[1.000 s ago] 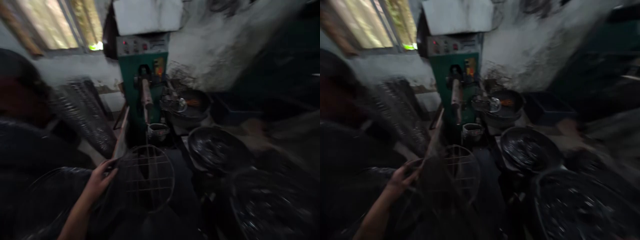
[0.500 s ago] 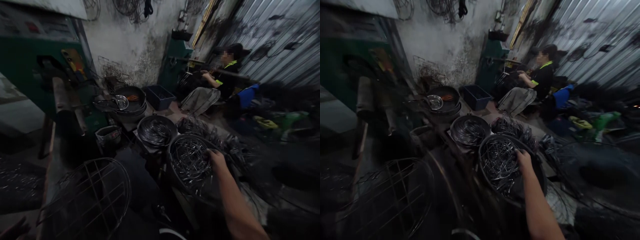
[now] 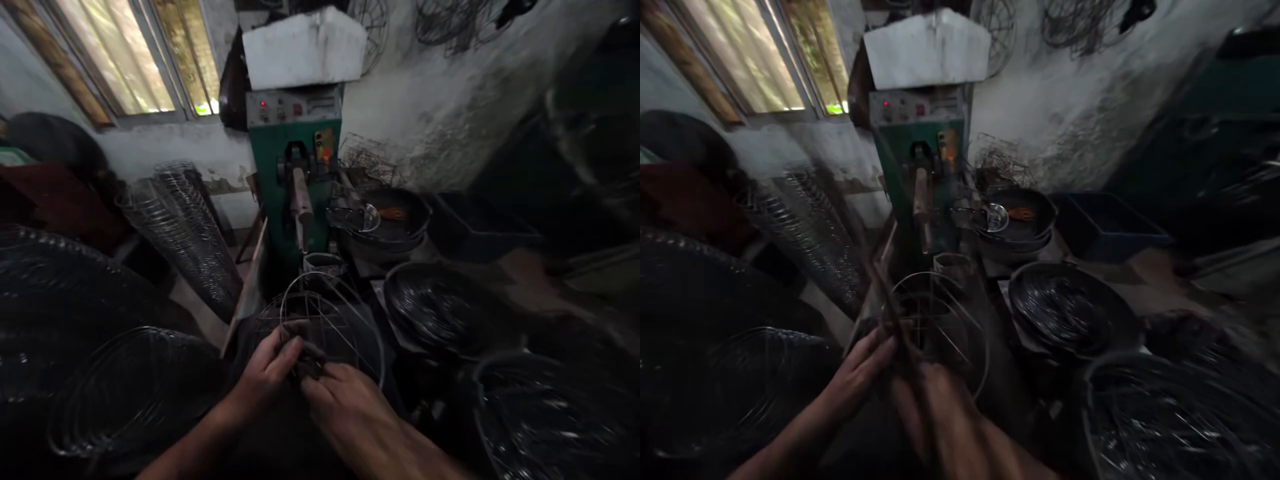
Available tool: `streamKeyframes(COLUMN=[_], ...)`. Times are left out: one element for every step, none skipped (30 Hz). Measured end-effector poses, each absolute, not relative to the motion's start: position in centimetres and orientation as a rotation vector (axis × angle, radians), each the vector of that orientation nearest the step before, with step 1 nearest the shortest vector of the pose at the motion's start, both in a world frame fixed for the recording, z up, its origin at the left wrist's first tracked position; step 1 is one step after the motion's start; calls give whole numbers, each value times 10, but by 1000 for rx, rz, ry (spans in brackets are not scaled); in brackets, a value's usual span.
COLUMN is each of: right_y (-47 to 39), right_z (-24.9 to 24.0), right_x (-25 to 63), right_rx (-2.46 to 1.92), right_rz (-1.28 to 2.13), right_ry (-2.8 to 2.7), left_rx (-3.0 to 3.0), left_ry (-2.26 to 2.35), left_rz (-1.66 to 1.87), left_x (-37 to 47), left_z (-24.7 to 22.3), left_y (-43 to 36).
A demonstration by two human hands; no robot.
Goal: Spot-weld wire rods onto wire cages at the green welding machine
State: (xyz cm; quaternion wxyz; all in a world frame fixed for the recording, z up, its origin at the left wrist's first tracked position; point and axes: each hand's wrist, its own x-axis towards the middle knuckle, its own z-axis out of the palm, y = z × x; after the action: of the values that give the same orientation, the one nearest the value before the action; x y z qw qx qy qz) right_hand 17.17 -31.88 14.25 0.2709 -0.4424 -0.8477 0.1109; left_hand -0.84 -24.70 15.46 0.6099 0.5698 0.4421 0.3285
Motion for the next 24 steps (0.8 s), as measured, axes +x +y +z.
streamKeyframes(right_y=[-313, -307, -299, -291, -282, -273, -264, -256, -250, -247, -246, -246, -247, -249, -250, -249, -248, -246, -243, -240, -237, -234, -232, -230], right_z=[142, 142, 143, 142, 141, 139, 136, 131, 127, 122, 119, 116, 114, 114, 114, 115, 116, 117, 118, 118, 119, 118, 118, 118], right_x=[168, 171, 178, 189, 201, 214, 227, 237, 246, 251, 255, 257, 257, 255, 253, 250, 247, 243, 239, 234, 229, 224, 220, 217], right_rx=[-1161, -1148, -1172, -1233, -1326, -1461, -1587, -1681, -1739, -1764, -1764, -1758, -1754, -1756, -1760, -1759, -1754, -1749, -1753, -1778, -1824, -1885, -1955, -2021], right_rz=[298, 297, 285, 259, 225, 175, 146, 179, 259, 361, 467, 548, 592, 602, 593, 578, 556, 532, 509, 489, 470, 449, 428, 407], right_ry=[-2292, -2293, -2269, -2216, -2137, -2013, -1895, -1817, -1771, -1747, -1727, -1694, -1651, -1611, -1585, -1583, -1600, -1632, -1668, -1704, -1739, -1778, -1818, -1858], left_rx=[1247, 1185, 1134, 1095, 1067, 1043, 1014, 980, 947, 917, 894, 880, 876, 880, 895, 925, 980, 1065, 1183, 1329, 1481, 1624, 1744, 1829], left_ry=[1077, 1116, 1131, 1129, 1111, 1081, 1051, 1021, 995, 974, 963, 958, 959, 969, 987, 1009, 1035, 1071, 1118, 1180, 1265, 1367, 1473, 1570], left_rz=[799, 825, 837, 836, 822, 800, 788, 786, 787, 791, 799, 806, 811, 815, 823, 838, 858, 886, 910, 922, 922, 908, 879, 840], left_x=[-12, -17, -22, -27, -31, -34, -34, -34, -33, -31, -29, -28, -28, -30, -33, -37, -42, -48, -54, -61, -67, -73, -77, -81], left_z=[150, 145, 139, 133, 127, 121, 116, 111, 107, 105, 104, 105, 106, 109, 113, 116, 119, 121, 122, 120, 118, 113, 109, 104], left_y=[-249, -250, -251, -252, -251, -251, -250, -248, -246, -244, -241, -239, -237, -234, -231, -229, -226, -223, -219, -216, -213, -211, -209, -207])
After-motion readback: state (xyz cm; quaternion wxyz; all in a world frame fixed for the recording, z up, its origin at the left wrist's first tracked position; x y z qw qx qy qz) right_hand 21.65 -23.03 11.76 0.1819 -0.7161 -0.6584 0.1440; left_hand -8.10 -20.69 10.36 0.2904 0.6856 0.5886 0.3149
